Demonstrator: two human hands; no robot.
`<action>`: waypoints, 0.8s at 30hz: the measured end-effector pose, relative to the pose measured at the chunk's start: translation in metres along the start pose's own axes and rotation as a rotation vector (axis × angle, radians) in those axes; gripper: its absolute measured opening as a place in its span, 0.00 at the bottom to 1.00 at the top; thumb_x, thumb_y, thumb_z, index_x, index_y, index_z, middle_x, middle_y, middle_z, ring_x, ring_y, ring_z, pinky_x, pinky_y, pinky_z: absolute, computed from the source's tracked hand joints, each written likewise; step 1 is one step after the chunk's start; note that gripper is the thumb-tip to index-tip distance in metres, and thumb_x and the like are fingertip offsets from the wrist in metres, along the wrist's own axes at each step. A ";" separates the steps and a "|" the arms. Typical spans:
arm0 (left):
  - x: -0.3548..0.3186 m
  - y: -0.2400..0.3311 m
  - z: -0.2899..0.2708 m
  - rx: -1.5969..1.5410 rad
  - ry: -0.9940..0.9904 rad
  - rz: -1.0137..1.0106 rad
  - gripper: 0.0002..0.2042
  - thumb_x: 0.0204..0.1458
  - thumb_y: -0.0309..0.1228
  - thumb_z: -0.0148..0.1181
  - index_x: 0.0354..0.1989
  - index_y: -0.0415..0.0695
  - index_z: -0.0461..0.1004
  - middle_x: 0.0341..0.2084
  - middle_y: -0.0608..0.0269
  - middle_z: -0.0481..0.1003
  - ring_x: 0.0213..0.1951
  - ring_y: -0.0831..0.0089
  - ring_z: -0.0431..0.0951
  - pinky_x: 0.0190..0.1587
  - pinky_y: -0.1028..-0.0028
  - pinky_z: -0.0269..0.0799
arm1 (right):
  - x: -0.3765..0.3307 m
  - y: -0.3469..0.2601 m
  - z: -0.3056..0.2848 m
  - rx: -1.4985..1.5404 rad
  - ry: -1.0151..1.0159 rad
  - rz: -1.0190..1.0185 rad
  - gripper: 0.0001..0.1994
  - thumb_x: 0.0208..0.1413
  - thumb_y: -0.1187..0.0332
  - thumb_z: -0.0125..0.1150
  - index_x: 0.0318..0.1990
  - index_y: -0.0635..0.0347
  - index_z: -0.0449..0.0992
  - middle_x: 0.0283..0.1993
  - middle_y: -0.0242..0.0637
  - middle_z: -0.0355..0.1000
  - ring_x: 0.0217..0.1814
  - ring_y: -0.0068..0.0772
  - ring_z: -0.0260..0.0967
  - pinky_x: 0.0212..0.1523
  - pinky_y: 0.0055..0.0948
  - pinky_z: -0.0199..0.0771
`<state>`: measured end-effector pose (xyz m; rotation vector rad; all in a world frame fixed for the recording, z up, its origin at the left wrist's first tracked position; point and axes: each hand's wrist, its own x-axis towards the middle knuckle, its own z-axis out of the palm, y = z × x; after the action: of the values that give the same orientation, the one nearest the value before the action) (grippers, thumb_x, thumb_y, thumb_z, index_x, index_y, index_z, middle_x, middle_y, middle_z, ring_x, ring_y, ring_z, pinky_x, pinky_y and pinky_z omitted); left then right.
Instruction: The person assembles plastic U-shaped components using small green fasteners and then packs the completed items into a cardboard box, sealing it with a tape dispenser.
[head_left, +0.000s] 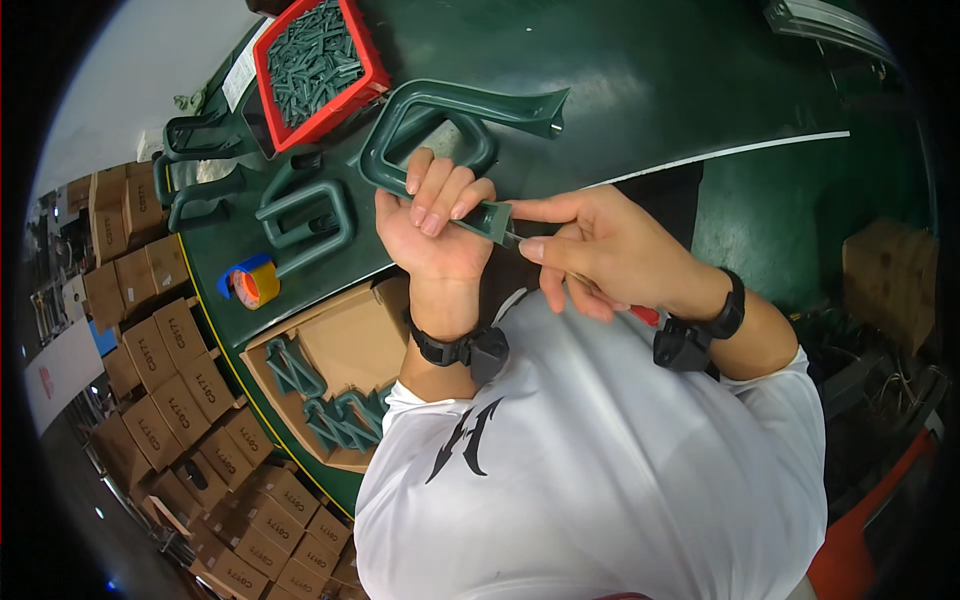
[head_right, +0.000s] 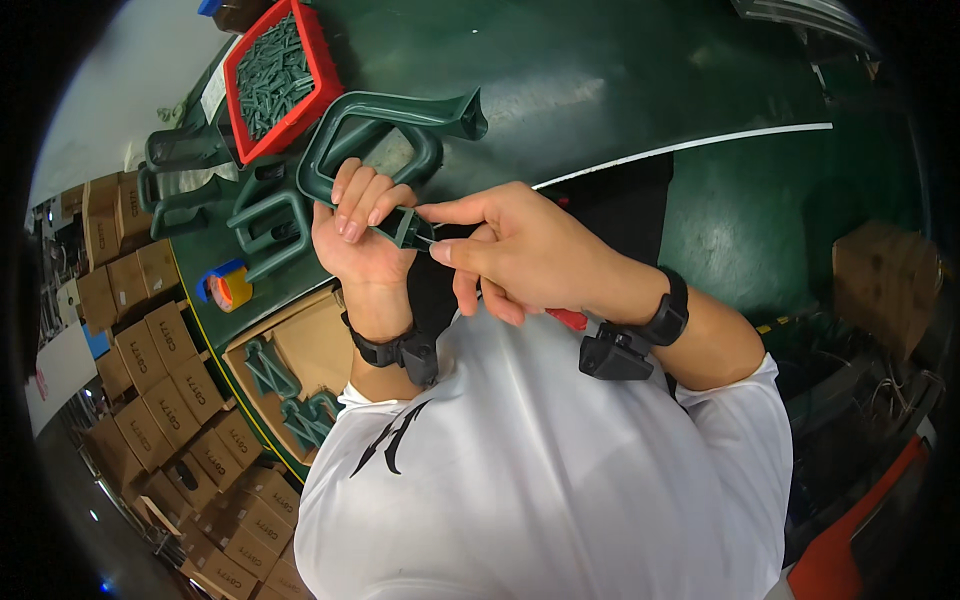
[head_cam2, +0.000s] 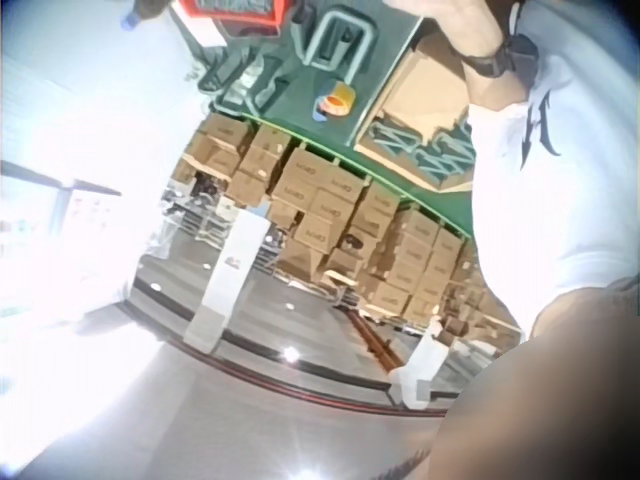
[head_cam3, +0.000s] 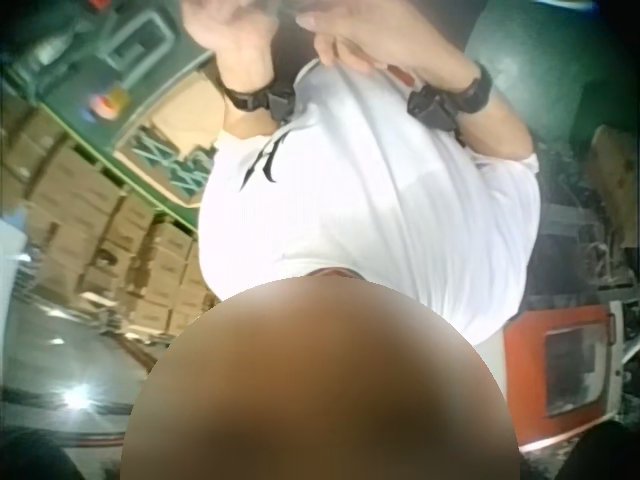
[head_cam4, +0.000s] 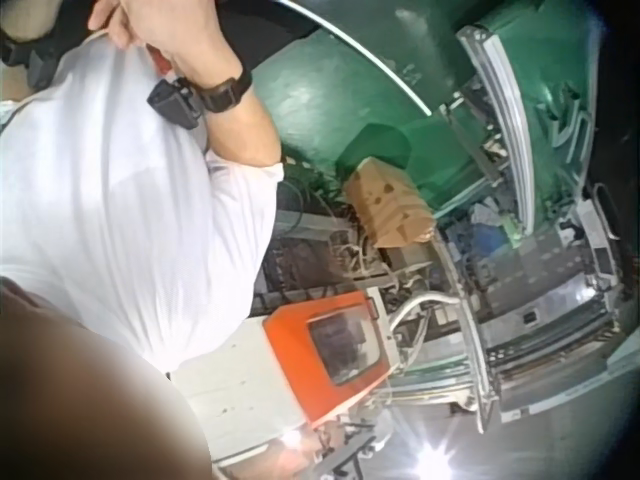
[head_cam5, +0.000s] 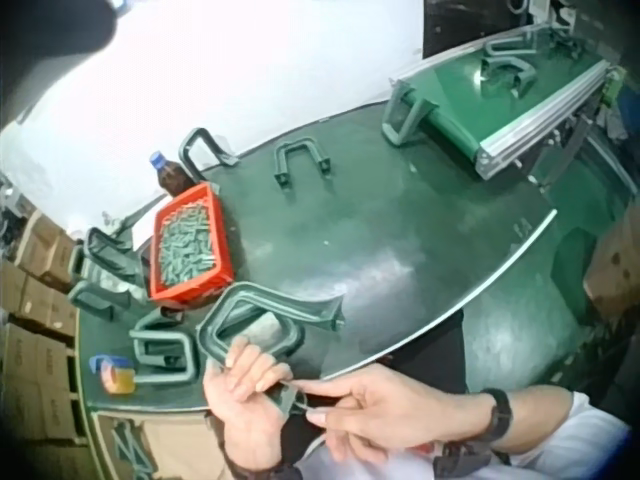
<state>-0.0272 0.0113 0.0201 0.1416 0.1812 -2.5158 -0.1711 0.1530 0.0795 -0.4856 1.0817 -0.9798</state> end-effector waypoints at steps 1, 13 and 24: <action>0.000 0.000 0.000 0.009 -0.003 0.004 0.24 0.65 0.47 0.24 0.23 0.48 0.60 0.11 0.74 0.56 0.15 0.79 0.58 0.27 0.74 0.58 | 0.000 0.000 0.000 -0.004 -0.006 0.003 0.24 0.67 0.70 0.51 0.67 0.75 0.62 0.23 0.40 0.76 0.12 0.21 0.66 0.13 0.22 0.62; -0.001 -0.001 -0.002 0.067 0.006 0.023 0.24 0.65 0.49 0.22 0.24 0.48 0.59 0.12 0.74 0.57 0.15 0.80 0.59 0.29 0.75 0.59 | 0.001 -0.004 0.003 -0.069 0.028 0.018 0.21 0.68 0.70 0.49 0.63 0.77 0.65 0.22 0.38 0.74 0.13 0.21 0.66 0.14 0.23 0.60; 0.001 0.004 -0.001 -0.230 0.048 -0.059 0.30 0.66 0.58 0.19 0.24 0.48 0.59 0.11 0.75 0.58 0.15 0.80 0.61 0.28 0.76 0.59 | 0.001 0.016 -0.012 -0.026 0.092 -0.257 0.15 0.66 0.69 0.53 0.54 0.71 0.75 0.21 0.32 0.72 0.16 0.14 0.61 0.19 0.19 0.59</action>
<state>-0.0257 0.0072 0.0183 0.1042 0.4977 -2.5297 -0.1746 0.1621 0.0620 -0.6165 1.1341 -1.2240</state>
